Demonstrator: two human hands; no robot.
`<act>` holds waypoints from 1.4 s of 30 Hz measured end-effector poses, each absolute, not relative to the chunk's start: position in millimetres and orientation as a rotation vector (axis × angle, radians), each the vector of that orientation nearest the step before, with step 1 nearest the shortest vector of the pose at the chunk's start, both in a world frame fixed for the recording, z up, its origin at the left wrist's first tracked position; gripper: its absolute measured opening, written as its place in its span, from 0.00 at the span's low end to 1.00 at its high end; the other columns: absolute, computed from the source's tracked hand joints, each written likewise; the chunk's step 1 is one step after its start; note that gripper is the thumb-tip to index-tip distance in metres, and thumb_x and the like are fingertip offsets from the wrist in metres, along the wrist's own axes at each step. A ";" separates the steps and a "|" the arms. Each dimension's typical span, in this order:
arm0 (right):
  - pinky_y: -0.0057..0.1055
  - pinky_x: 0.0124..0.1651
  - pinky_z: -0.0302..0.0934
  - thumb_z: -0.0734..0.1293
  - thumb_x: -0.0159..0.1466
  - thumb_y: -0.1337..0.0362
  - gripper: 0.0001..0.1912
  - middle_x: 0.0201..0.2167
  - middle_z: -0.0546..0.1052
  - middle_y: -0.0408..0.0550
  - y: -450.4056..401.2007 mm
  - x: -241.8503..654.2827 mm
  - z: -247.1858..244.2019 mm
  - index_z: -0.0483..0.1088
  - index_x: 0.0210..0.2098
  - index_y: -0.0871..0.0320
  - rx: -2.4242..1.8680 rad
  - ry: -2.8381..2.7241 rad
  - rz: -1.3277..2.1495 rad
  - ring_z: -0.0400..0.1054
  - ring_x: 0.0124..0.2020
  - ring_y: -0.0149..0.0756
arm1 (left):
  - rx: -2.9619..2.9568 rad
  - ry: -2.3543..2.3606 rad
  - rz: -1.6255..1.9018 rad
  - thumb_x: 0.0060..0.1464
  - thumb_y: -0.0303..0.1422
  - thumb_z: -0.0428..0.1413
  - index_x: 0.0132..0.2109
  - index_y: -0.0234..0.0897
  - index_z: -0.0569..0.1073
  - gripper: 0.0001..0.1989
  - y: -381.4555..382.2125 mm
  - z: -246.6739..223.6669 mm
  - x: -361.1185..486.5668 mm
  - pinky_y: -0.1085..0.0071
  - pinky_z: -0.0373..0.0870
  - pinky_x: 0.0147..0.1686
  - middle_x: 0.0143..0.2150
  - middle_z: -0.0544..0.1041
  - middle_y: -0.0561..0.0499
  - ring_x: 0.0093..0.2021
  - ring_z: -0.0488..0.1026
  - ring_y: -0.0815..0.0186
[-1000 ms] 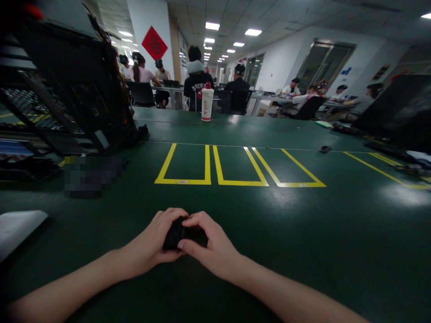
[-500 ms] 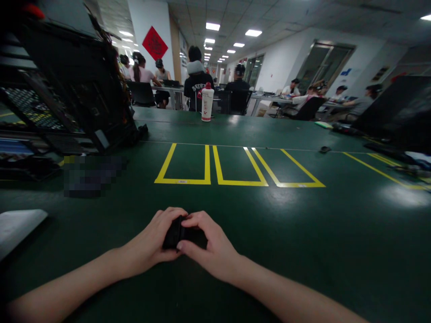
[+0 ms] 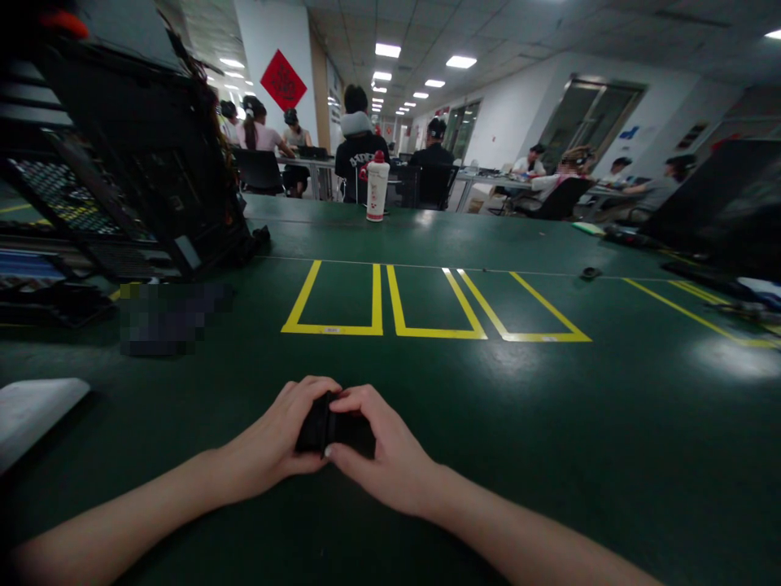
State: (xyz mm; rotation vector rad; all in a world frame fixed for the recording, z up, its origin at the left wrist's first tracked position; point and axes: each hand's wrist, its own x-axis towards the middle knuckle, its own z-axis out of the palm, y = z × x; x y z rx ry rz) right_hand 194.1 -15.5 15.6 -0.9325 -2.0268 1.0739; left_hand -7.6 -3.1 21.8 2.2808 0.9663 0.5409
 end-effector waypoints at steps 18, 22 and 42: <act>0.37 0.48 0.61 0.65 0.60 0.67 0.16 0.45 0.66 0.48 -15.6 193.2 16.4 0.61 0.47 0.55 -0.941 -2.030 1.060 0.63 0.46 0.37 | 2.293 0.966 0.542 0.50 0.28 0.59 0.56 0.44 0.54 0.30 -3.2 22.8 -7.7 0.57 0.65 0.44 0.53 0.63 0.46 0.47 0.64 0.55; 0.37 0.47 0.62 0.64 0.61 0.67 0.13 0.43 0.68 0.47 -14.3 191.5 14.1 0.62 0.45 0.55 -0.973 -1.993 1.087 0.64 0.44 0.36 | 2.298 0.963 0.552 0.51 0.30 0.59 0.56 0.44 0.54 0.28 -3.1 22.6 -6.0 0.58 0.65 0.44 0.52 0.64 0.46 0.47 0.65 0.55; 0.36 0.49 0.61 0.65 0.59 0.68 0.18 0.43 0.68 0.47 -12.5 191.3 12.7 0.60 0.48 0.56 -0.994 -1.943 1.137 0.65 0.45 0.35 | 2.312 0.976 0.546 0.50 0.30 0.59 0.56 0.43 0.54 0.29 -2.3 19.8 -5.6 0.58 0.65 0.44 0.52 0.63 0.46 0.46 0.64 0.56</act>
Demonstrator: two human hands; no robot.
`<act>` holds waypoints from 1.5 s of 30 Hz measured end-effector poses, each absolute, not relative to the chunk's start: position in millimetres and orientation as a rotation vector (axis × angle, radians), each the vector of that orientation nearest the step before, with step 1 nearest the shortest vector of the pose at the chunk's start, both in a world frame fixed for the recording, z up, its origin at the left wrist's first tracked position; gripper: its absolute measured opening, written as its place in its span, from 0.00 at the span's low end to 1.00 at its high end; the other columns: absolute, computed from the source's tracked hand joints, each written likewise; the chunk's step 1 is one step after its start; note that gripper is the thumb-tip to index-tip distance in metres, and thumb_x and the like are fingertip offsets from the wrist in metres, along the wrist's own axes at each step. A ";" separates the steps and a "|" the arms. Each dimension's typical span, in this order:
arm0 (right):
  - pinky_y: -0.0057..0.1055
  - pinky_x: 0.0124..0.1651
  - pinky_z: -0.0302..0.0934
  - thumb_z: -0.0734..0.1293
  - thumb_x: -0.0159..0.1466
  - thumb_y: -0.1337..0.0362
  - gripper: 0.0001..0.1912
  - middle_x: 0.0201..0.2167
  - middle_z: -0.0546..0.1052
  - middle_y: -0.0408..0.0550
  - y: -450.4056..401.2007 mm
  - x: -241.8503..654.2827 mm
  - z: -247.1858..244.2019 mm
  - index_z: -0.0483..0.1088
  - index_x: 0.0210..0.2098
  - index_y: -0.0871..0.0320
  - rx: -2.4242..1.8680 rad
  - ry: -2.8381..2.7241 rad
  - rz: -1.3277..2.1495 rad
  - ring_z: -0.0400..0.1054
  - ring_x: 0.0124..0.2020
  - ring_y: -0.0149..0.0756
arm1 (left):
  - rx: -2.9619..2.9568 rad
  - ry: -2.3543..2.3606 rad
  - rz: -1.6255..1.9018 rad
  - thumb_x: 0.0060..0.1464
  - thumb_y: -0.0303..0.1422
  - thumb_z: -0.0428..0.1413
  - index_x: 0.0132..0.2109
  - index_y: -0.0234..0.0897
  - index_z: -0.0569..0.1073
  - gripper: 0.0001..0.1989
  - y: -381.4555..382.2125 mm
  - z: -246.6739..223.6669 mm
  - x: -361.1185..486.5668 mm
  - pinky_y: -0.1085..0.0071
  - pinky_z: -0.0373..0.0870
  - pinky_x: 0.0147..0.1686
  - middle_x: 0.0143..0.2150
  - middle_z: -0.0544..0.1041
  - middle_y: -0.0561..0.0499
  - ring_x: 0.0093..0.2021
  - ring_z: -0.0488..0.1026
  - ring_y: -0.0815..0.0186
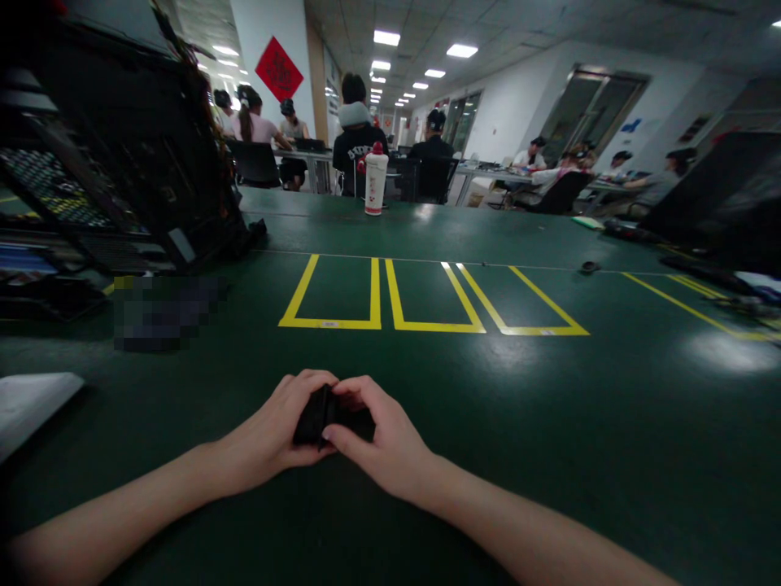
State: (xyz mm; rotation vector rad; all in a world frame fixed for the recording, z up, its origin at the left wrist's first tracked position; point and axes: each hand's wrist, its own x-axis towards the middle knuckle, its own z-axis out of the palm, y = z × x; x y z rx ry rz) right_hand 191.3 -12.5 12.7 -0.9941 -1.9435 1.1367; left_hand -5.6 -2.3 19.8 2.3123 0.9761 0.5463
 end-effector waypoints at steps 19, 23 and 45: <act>0.39 0.50 0.61 0.66 0.60 0.67 0.17 0.43 0.68 0.47 -11.2 190.4 14.4 0.60 0.48 0.55 -1.031 -1.919 1.223 0.65 0.46 0.36 | 2.280 0.969 0.538 0.51 0.30 0.59 0.55 0.43 0.54 0.28 -2.4 22.9 -5.8 0.59 0.66 0.43 0.51 0.64 0.47 0.46 0.65 0.57; 0.38 0.51 0.62 0.67 0.59 0.69 0.18 0.44 0.68 0.46 -8.9 194.2 11.1 0.61 0.47 0.54 -0.959 -1.971 1.186 0.65 0.46 0.36 | 2.256 0.965 0.535 0.51 0.30 0.59 0.54 0.43 0.54 0.27 -1.6 24.6 -5.1 0.59 0.66 0.42 0.50 0.64 0.47 0.45 0.66 0.57; 0.40 0.52 0.62 0.65 0.60 0.68 0.15 0.44 0.66 0.45 -19.7 193.9 14.7 0.61 0.46 0.54 -0.896 -2.000 1.151 0.65 0.47 0.36 | 2.389 0.930 0.587 0.52 0.29 0.58 0.55 0.41 0.54 0.27 -10.0 27.3 -7.3 0.60 0.65 0.43 0.50 0.64 0.45 0.46 0.65 0.57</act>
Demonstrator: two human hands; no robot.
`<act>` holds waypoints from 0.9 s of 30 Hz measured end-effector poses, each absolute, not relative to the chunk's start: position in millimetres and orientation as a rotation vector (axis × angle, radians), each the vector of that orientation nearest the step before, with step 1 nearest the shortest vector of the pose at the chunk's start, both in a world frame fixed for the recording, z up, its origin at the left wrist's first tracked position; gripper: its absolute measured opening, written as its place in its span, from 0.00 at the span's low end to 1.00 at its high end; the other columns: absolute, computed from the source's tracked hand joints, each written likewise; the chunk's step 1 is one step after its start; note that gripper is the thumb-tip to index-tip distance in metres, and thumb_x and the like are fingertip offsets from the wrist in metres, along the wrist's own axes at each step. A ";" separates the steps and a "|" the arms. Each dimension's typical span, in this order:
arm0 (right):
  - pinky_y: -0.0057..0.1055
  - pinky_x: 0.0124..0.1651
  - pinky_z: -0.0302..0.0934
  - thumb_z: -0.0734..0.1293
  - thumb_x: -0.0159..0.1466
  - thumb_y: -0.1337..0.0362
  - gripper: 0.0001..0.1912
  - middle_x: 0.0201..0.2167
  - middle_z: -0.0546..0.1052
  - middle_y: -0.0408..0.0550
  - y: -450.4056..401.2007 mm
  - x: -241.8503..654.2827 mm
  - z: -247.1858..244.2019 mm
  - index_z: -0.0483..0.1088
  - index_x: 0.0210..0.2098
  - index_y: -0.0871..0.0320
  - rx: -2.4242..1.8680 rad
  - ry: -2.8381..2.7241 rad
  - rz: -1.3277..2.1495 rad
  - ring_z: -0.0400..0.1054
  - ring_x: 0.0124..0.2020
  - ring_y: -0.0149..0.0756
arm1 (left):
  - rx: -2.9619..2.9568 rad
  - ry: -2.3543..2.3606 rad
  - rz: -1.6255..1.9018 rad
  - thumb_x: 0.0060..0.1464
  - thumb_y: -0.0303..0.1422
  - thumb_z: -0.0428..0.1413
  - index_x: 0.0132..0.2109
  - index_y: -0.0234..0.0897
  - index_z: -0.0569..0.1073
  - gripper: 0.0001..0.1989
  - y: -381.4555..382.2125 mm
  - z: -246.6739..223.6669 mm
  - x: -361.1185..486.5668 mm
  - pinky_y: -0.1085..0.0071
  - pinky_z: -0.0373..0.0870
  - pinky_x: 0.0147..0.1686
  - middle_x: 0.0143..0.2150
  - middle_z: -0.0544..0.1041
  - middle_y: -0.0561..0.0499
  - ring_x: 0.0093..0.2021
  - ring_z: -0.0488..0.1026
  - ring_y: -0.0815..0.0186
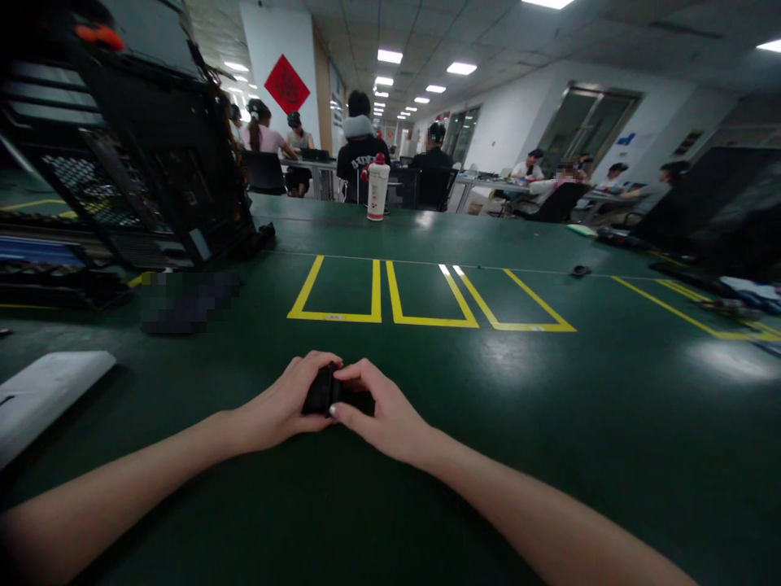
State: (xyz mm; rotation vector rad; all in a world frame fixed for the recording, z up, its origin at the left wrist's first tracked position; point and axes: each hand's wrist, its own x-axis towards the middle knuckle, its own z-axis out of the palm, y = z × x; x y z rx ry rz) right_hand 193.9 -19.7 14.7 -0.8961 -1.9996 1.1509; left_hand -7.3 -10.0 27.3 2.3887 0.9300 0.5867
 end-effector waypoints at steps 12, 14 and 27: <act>0.39 0.52 0.61 0.66 0.59 0.69 0.16 0.43 0.68 0.46 -21.4 192.0 15.4 0.60 0.46 0.56 -0.909 -2.004 1.166 0.65 0.46 0.36 | 2.498 0.896 0.578 0.52 0.28 0.58 0.56 0.41 0.52 0.29 -13.8 25.1 -8.9 0.56 0.59 0.51 0.54 0.62 0.45 0.53 0.61 0.56; 0.40 0.52 0.61 0.67 0.58 0.70 0.18 0.43 0.67 0.46 -21.6 193.0 14.3 0.60 0.46 0.55 -0.893 -2.022 1.121 0.65 0.46 0.36 | 2.531 0.890 0.574 0.51 0.26 0.58 0.56 0.41 0.51 0.30 -12.5 23.8 -9.0 0.56 0.57 0.53 0.54 0.61 0.44 0.54 0.60 0.56; 0.39 0.50 0.64 0.64 0.60 0.70 0.16 0.44 0.68 0.46 -18.6 188.5 15.3 0.59 0.47 0.54 -0.969 -1.935 1.155 0.66 0.46 0.36 | 2.547 0.872 0.608 0.54 0.29 0.56 0.56 0.42 0.51 0.28 -5.9 25.4 -7.6 0.55 0.56 0.54 0.54 0.62 0.44 0.55 0.61 0.55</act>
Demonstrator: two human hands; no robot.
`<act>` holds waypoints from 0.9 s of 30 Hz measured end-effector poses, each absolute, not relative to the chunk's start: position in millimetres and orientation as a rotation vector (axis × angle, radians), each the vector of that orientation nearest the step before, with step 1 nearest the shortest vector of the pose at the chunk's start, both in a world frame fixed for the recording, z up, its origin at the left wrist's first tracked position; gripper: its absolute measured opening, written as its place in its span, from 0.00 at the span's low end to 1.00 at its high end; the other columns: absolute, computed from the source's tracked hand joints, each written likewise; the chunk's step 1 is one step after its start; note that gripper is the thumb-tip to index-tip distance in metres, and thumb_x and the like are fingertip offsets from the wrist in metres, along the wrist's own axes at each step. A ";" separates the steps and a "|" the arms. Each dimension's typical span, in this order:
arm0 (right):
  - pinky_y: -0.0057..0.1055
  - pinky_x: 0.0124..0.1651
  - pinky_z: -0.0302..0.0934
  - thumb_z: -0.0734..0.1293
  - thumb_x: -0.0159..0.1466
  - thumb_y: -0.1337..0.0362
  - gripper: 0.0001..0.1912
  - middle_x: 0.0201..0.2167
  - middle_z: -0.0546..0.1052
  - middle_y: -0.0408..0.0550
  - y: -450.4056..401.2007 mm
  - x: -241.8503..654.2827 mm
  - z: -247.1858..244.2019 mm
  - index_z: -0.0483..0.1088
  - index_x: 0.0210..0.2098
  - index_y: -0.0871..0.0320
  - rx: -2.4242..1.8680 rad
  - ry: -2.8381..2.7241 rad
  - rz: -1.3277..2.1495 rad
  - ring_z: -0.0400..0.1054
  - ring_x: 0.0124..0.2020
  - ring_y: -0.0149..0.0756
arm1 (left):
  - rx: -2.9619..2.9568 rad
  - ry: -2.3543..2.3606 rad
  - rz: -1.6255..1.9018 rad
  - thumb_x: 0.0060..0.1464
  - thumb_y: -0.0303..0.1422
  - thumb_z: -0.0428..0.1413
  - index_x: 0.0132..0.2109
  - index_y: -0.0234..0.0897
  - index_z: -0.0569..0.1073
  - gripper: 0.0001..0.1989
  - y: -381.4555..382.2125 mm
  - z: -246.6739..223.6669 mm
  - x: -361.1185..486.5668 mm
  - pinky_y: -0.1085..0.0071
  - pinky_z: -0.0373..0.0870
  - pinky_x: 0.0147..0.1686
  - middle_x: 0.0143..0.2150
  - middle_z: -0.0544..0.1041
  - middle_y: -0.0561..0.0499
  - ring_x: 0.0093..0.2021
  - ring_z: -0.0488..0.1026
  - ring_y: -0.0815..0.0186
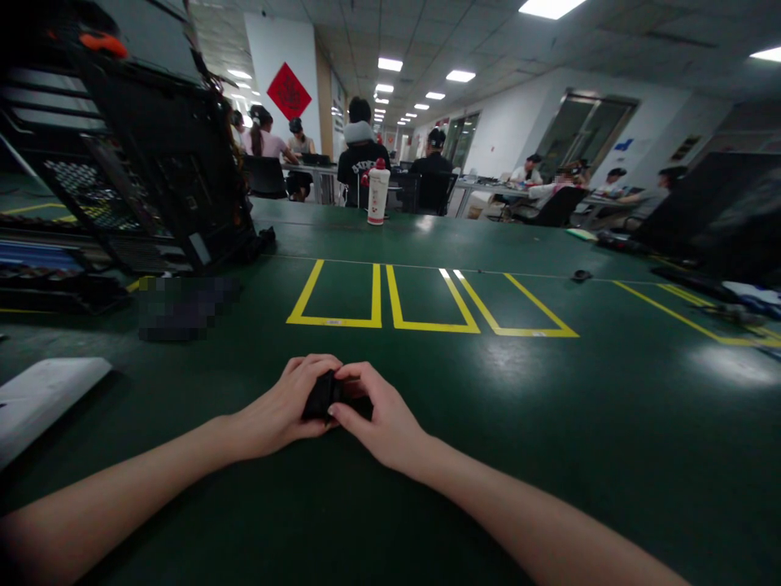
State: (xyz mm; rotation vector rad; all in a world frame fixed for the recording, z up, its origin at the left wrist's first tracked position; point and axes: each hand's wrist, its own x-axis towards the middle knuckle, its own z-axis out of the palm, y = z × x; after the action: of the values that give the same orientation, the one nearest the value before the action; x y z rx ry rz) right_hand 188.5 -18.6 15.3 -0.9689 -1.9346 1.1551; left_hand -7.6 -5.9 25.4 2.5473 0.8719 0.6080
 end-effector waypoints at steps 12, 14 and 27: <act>0.39 0.51 0.64 0.65 0.59 0.69 0.15 0.45 0.65 0.45 -16.2 190.1 6.8 0.61 0.45 0.53 -0.869 -1.856 1.237 0.66 0.48 0.35 | 2.553 0.893 0.605 0.52 0.28 0.57 0.57 0.43 0.49 0.30 -5.4 21.9 -6.1 0.53 0.56 0.53 0.55 0.62 0.43 0.56 0.60 0.53; 0.37 0.47 0.67 0.65 0.60 0.68 0.12 0.44 0.66 0.44 -16.0 188.7 6.1 0.62 0.43 0.53 -0.859 -1.789 1.311 0.67 0.45 0.34 | 2.563 0.885 0.623 0.53 0.29 0.57 0.56 0.43 0.50 0.29 -5.4 22.1 -6.0 0.52 0.56 0.53 0.54 0.63 0.43 0.56 0.60 0.52; 0.39 0.56 0.59 0.67 0.58 0.71 0.17 0.46 0.66 0.45 -17.5 189.6 10.6 0.60 0.44 0.55 -0.807 -1.726 1.449 0.63 0.53 0.36 | 2.565 0.886 0.601 0.52 0.26 0.57 0.56 0.43 0.50 0.30 -5.8 21.4 -7.4 0.54 0.56 0.53 0.55 0.62 0.44 0.55 0.60 0.54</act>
State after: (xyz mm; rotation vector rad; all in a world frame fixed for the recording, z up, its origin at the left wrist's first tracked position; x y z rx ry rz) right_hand 189.6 -17.5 10.6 -0.8066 -1.7261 1.4490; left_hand -7.4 -5.8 21.4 2.5654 0.8861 0.6007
